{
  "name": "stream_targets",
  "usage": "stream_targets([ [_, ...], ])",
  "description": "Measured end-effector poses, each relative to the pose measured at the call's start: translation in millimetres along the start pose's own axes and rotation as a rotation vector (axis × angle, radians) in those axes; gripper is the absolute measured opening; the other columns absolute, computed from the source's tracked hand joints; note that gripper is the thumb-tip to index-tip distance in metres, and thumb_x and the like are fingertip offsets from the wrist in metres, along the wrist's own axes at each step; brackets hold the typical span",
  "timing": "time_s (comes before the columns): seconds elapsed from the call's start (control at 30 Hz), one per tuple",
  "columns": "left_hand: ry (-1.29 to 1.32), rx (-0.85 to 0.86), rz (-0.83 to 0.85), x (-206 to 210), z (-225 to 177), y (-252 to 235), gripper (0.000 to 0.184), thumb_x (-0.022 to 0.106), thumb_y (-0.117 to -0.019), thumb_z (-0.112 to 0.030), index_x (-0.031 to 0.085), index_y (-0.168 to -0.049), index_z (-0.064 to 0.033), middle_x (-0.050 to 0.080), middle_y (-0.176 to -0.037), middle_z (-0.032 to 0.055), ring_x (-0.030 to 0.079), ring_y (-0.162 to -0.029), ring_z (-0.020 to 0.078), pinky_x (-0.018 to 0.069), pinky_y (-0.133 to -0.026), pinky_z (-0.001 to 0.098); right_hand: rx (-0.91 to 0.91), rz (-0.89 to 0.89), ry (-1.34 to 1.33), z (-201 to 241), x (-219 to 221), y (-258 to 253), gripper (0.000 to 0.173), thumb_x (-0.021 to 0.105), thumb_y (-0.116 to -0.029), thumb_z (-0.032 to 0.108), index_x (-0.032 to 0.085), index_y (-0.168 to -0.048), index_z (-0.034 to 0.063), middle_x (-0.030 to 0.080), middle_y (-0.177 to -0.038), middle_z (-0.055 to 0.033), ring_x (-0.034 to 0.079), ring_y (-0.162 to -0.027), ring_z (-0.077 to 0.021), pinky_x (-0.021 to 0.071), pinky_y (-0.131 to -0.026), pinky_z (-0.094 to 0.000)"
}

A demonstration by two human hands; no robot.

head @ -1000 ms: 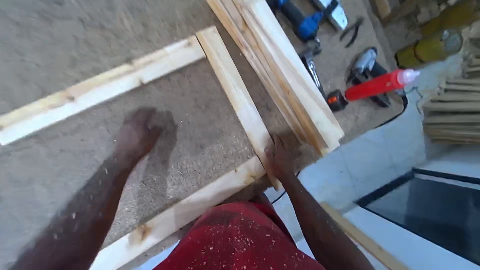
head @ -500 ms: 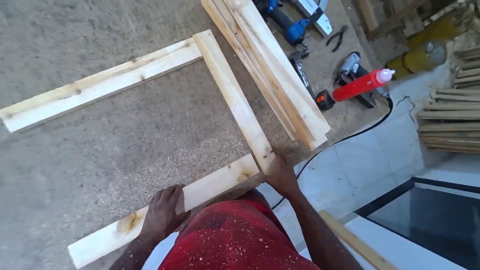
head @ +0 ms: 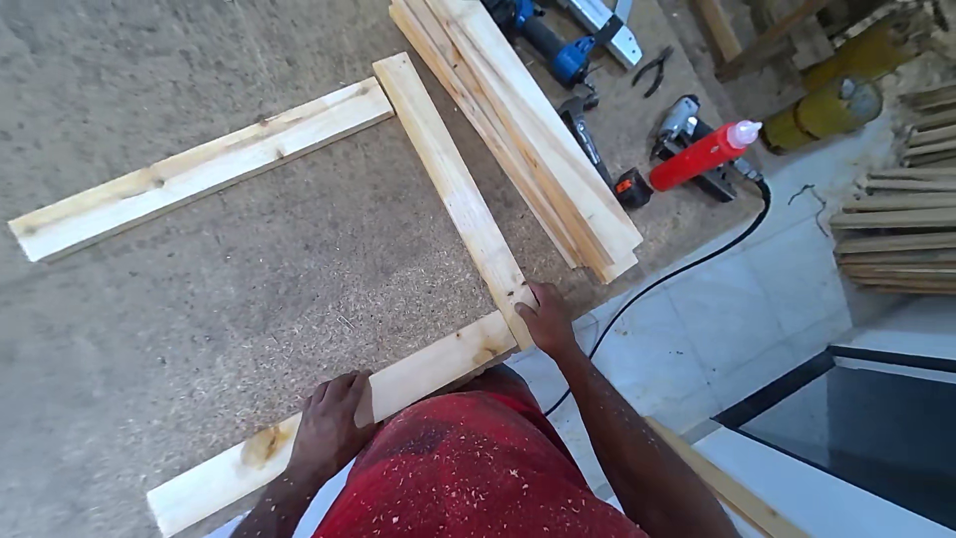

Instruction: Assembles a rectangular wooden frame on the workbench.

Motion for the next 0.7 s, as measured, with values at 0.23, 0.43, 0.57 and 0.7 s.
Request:
stream_targets([
  [0.23, 0.024, -0.006, -0.015, 3, -4, 7, 0.086, 0.079, -0.0685, -0.058, 0.061, -0.142, -0.0165, 0.064, -0.132, 0.0147, 0.060, -0.120, 0.0369, 0.0501, -0.097, 0.0560, -0.065, 0.157, -0.020, -15, -23, 34, 0.077, 0.076, -0.0871, 0.017, 0.043, -0.157, 0.0160, 0.052, -0.151, -0.0132, 0.053, -0.136, -0.0297, 0.0474, -0.110, -0.0542],
  [0.43, 0.044, 0.034, -0.070, 3, -8, 13, 0.081, 0.074, -0.0709, -0.057, 0.064, -0.138, -0.0125, 0.066, -0.127, 0.0184, 0.062, -0.115, 0.0405, 0.0512, -0.092, 0.0589, -0.283, 0.078, 0.216, -33, -13, 53, 0.090, 0.093, -0.0747, 0.031, 0.050, -0.152, 0.0144, 0.050, -0.152, -0.0136, 0.053, -0.135, -0.0334, 0.0482, -0.108, -0.0567],
  [0.57, 0.049, 0.032, -0.081, 5, -8, 13, 0.081, 0.074, -0.0712, -0.057, 0.064, -0.138, -0.0122, 0.066, -0.126, 0.0181, 0.063, -0.115, 0.0396, 0.0515, -0.093, 0.0582, -0.369, 0.069, 0.286, -39, -12, 47, 0.085, 0.090, -0.0779, 0.038, 0.052, -0.150, 0.0142, 0.051, -0.150, -0.0143, 0.054, -0.133, -0.0330, 0.0489, -0.108, -0.0534],
  [0.7, 0.051, 0.049, -0.107, 8, -5, 13, 0.081, 0.073, -0.0710, -0.057, 0.065, -0.137, -0.0119, 0.066, -0.125, 0.0162, 0.063, -0.114, 0.0374, 0.0517, -0.093, 0.0562, -0.470, 0.026, 0.317, -45, -8, 45, 0.087, 0.088, -0.0756, 0.050, 0.055, -0.146, 0.0125, 0.051, -0.148, -0.0165, 0.055, -0.130, -0.0347, 0.0515, -0.105, -0.0498],
])
Point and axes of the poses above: each hand's wrist, its own y-axis away from the middle knuckle, its own x-axis out of the palm, z = x × y, the point moved 1 cm from there along -y, towards the middle knuckle
